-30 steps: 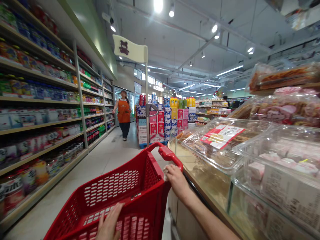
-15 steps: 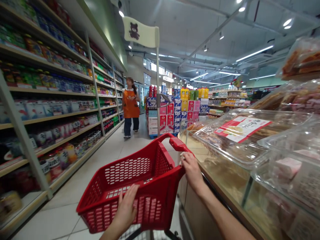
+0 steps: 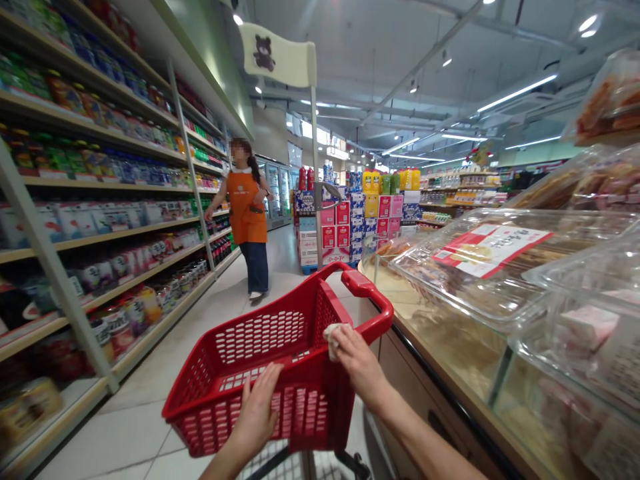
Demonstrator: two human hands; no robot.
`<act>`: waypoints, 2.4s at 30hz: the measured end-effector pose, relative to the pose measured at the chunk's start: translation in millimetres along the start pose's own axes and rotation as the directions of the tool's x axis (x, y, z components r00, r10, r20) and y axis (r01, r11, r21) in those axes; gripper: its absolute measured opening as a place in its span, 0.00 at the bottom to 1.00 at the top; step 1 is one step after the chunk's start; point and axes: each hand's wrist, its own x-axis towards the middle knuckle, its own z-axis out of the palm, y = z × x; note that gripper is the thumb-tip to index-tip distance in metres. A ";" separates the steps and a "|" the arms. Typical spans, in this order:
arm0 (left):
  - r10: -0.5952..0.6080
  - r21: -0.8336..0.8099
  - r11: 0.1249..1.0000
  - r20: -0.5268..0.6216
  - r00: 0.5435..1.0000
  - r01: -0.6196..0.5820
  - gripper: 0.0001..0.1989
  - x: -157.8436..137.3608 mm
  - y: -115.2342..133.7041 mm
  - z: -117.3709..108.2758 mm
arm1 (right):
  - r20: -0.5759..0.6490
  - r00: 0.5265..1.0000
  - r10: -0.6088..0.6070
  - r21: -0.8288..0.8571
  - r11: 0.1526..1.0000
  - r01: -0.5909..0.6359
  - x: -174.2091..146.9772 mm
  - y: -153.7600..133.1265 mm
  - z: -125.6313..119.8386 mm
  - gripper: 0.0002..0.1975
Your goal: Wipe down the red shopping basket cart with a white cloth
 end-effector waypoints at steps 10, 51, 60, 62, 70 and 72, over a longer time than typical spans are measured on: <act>0.002 -0.025 1.000 0.018 1.000 -0.001 0.38 2.3 -0.7 0.5 | -0.039 0.999 -0.023 0.023 0.999 0.024 -20.0 -8.6 -10.6 0.20; -0.022 0.147 0.989 -0.039 0.999 0.027 0.41 1.7 7.5 12.9 | -0.235 0.945 0.227 -0.159 0.950 -0.267 -1.3 37.8 -28.2 0.16; -0.015 0.189 0.982 -0.009 1.000 0.016 0.41 0.9 9.4 10.8 | -0.166 0.960 0.223 -0.208 0.944 -0.256 0.8 40.7 -19.9 0.22; -0.018 0.189 0.982 -0.002 1.000 0.018 0.41 1.1 11.0 9.6 | -0.161 0.963 0.218 -0.229 0.940 -0.252 0.9 40.2 -17.5 0.21; -0.021 0.181 0.983 0.031 0.999 0.015 0.40 -1.2 16.8 4.2 | -0.082 0.976 0.201 -0.240 0.947 -0.215 -3.7 38.4 -22.1 0.20; -0.004 0.177 0.984 -0.015 1.000 0.007 0.40 -1.9 15.4 9.1 | -0.114 0.963 0.246 -0.240 0.933 -0.267 -3.9 38.7 -20.4 0.20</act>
